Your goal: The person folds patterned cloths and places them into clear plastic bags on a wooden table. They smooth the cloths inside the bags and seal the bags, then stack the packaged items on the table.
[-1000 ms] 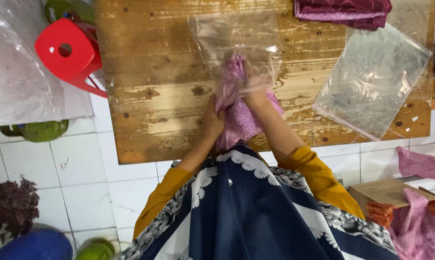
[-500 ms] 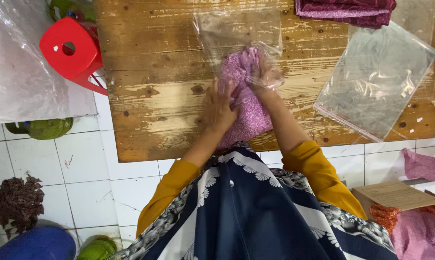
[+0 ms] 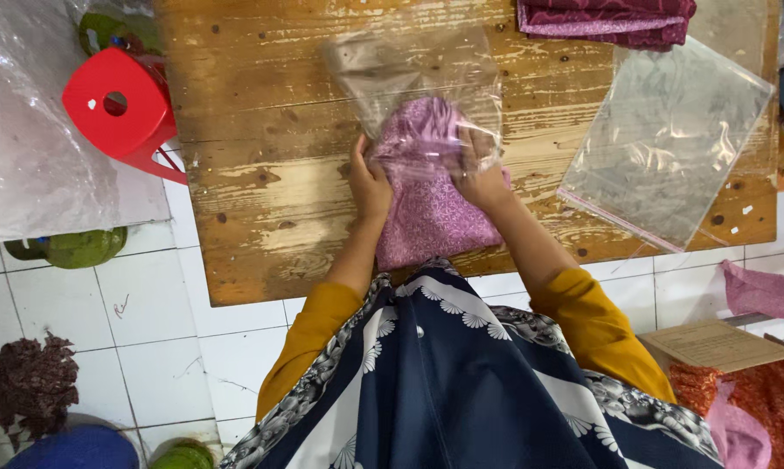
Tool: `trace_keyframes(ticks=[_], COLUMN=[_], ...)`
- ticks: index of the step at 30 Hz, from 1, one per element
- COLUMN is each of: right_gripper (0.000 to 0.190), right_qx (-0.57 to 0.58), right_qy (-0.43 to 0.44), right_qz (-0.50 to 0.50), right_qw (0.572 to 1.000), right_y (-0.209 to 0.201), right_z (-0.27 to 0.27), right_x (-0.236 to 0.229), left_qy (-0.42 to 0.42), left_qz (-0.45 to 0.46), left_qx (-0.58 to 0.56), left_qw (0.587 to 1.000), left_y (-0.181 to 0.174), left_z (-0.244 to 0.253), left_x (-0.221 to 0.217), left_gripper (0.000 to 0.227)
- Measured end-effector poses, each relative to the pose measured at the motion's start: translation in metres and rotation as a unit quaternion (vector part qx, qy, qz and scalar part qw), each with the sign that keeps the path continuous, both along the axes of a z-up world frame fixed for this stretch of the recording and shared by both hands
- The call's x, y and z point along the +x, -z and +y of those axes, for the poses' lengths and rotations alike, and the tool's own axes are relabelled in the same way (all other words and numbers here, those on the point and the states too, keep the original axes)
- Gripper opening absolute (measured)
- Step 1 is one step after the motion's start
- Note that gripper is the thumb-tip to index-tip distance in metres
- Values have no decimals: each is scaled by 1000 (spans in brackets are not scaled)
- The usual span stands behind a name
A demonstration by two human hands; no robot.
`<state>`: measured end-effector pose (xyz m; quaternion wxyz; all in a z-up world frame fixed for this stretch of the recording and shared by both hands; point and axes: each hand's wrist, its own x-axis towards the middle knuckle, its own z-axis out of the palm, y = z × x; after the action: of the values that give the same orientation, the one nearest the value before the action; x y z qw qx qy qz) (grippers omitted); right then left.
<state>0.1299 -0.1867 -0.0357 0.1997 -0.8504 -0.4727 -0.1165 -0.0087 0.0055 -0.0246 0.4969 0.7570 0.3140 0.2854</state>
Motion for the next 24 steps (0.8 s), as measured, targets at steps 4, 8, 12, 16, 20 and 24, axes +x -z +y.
trace_keyframes(ticks=[4, 8, 12, 16, 20, 24], right_gripper=[59, 60, 34, 69, 53, 25], right_qx=[-92, 94, 139, -11, -39, 69], right_qy=[85, 226, 153, 10, -12, -54], right_qz=[322, 484, 416, 102, -39, 113], right_qw=[938, 840, 885, 995, 998, 990], right_y=[35, 45, 16, -7, -2, 9], right_z=[-18, -12, -9, -30, -54, -87], right_x=[6, 15, 13, -7, -21, -37], left_qy=[-3, 54, 87, 80, 48, 9], left_qz=[36, 56, 88, 43, 18, 46], left_qx=[105, 225, 203, 226, 160, 152], left_qw=[994, 971, 971, 970, 986, 987], left_y=[13, 20, 15, 10, 10, 25], left_z=[-2, -9, -9, -13, -12, -9], left_x=[-13, -24, -16, -15, -13, -17], left_gripper=[49, 39, 22, 27, 25, 23])
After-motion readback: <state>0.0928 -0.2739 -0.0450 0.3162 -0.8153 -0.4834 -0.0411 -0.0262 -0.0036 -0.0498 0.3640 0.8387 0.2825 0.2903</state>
